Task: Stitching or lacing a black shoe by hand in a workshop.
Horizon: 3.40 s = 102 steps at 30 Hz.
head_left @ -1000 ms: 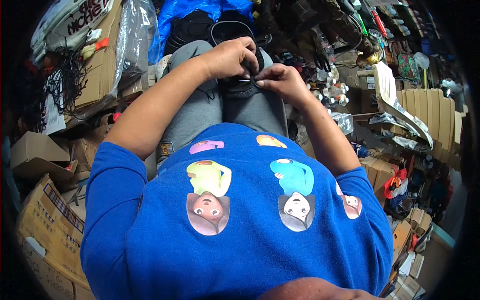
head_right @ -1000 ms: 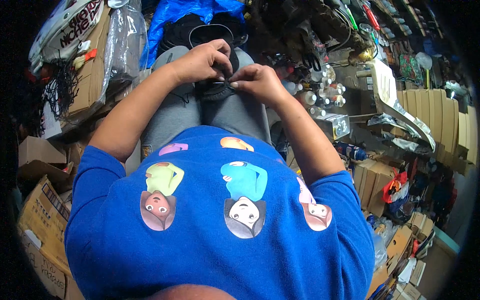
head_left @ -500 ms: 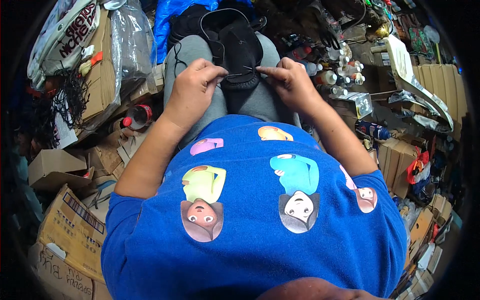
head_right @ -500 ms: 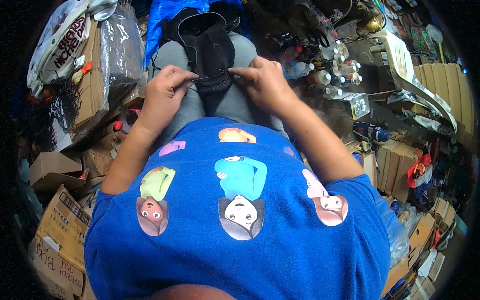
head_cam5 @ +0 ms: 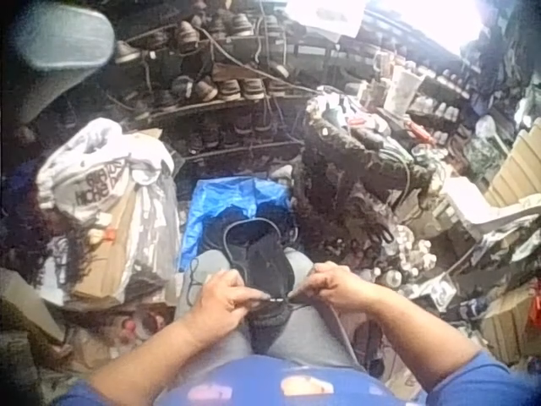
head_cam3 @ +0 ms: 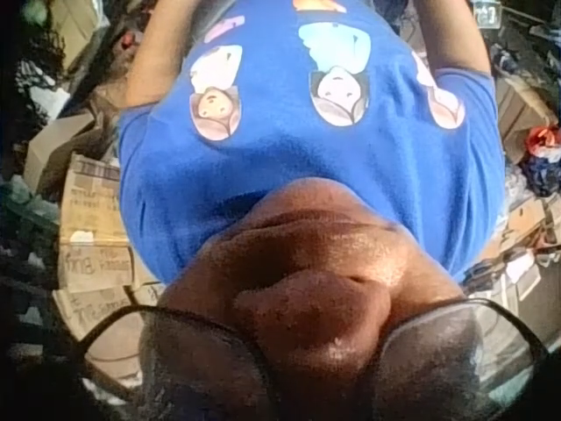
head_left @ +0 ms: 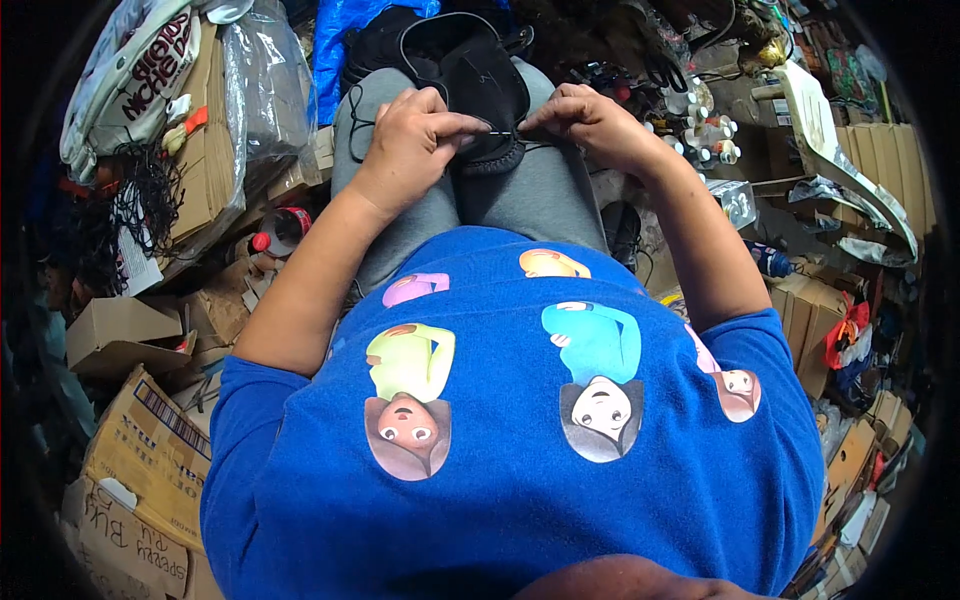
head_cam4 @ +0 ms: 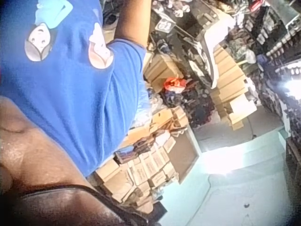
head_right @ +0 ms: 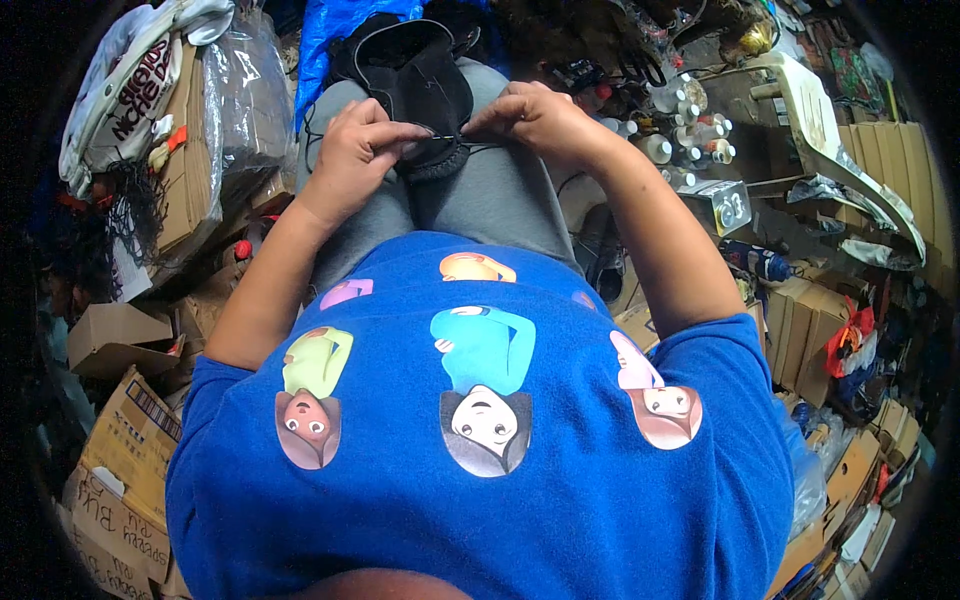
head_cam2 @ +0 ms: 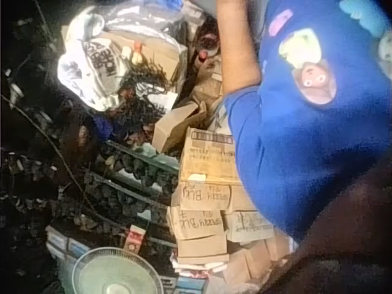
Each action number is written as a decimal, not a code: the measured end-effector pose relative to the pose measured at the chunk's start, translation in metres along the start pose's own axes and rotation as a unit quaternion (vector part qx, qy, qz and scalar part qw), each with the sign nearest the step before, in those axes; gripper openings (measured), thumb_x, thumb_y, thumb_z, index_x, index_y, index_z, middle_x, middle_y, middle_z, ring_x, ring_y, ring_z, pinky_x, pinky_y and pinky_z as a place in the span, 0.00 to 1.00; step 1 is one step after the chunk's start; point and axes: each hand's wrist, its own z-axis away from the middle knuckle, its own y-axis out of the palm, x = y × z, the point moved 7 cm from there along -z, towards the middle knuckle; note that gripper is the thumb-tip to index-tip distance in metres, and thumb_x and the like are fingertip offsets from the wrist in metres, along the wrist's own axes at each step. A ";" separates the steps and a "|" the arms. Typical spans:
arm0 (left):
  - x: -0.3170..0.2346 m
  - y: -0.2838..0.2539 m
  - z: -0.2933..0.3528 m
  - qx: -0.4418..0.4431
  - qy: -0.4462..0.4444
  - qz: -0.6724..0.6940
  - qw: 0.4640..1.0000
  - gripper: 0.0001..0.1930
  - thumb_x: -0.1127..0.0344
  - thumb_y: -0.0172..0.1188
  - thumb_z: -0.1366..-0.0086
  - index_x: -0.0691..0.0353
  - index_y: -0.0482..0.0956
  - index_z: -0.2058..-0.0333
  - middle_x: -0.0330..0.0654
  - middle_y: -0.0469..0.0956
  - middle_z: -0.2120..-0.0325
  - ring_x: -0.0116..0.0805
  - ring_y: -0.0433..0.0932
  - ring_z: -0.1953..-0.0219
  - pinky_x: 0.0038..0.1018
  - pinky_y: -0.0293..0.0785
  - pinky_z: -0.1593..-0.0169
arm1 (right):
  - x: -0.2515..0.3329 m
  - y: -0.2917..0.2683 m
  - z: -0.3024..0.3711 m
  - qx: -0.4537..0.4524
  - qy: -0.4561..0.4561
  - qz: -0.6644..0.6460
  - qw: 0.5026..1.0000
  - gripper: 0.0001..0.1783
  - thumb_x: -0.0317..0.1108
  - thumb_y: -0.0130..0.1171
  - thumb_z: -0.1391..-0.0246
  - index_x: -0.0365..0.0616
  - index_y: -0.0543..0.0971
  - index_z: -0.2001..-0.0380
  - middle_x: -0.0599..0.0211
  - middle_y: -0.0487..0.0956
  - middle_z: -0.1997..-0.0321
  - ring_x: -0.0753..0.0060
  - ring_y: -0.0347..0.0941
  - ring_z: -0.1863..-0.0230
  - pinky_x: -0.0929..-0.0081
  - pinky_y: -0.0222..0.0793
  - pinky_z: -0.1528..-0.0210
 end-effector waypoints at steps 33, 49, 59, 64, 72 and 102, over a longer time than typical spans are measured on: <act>-0.001 0.012 0.011 0.028 -0.054 -0.070 0.996 0.10 0.69 0.64 0.51 0.45 0.85 0.70 0.30 0.74 0.77 0.31 0.72 0.63 0.31 0.57 0.56 | -0.013 0.015 0.006 0.017 -0.011 -0.071 0.997 0.18 0.28 0.61 0.55 0.59 0.83 0.58 0.67 0.73 0.71 0.71 0.69 0.62 0.76 0.65 0.54; 0.005 0.010 0.005 0.054 -0.016 -0.052 0.997 0.16 0.72 0.61 0.50 0.42 0.85 0.65 0.31 0.70 0.75 0.32 0.68 0.63 0.32 0.58 0.53 | -0.014 0.010 0.003 0.042 0.018 -0.097 0.994 0.16 0.26 0.60 0.50 0.51 0.82 0.57 0.76 0.70 0.68 0.80 0.66 0.62 0.82 0.63 0.56; 0.006 0.012 0.004 0.036 -0.034 -0.035 0.998 0.12 0.70 0.62 0.49 0.45 0.85 0.66 0.32 0.71 0.77 0.32 0.69 0.64 0.31 0.59 0.54 | -0.019 0.014 0.000 0.047 0.006 -0.135 0.990 0.14 0.27 0.61 0.50 0.49 0.82 0.58 0.73 0.76 0.66 0.78 0.70 0.60 0.80 0.65 0.54; 0.001 0.016 0.011 0.010 -0.075 -0.022 0.997 0.09 0.68 0.63 0.51 0.46 0.85 0.70 0.33 0.74 0.77 0.33 0.71 0.64 0.33 0.58 0.56 | -0.014 0.019 0.005 0.017 0.030 -0.151 0.988 0.14 0.28 0.62 0.51 0.49 0.82 0.58 0.69 0.79 0.62 0.77 0.73 0.57 0.79 0.67 0.53; -0.019 -0.002 0.006 -0.001 -0.083 -0.053 0.995 0.09 0.67 0.65 0.50 0.52 0.84 0.68 0.35 0.77 0.77 0.33 0.74 0.66 0.31 0.64 0.57 | 0.020 0.001 0.017 -0.085 -0.052 0.099 0.990 0.18 0.25 0.63 0.58 0.52 0.83 0.60 0.69 0.76 0.72 0.74 0.72 0.66 0.76 0.68 0.60; -0.011 0.002 -0.014 0.129 -0.068 -0.113 0.983 0.04 0.64 0.60 0.45 0.53 0.80 0.70 0.36 0.79 0.72 0.38 0.72 0.60 0.40 0.56 0.53 | -0.028 -0.001 -0.008 0.048 0.112 -0.293 0.948 0.06 0.32 0.65 0.51 0.43 0.78 0.75 0.77 0.75 0.73 0.86 0.68 0.70 0.85 0.63 0.65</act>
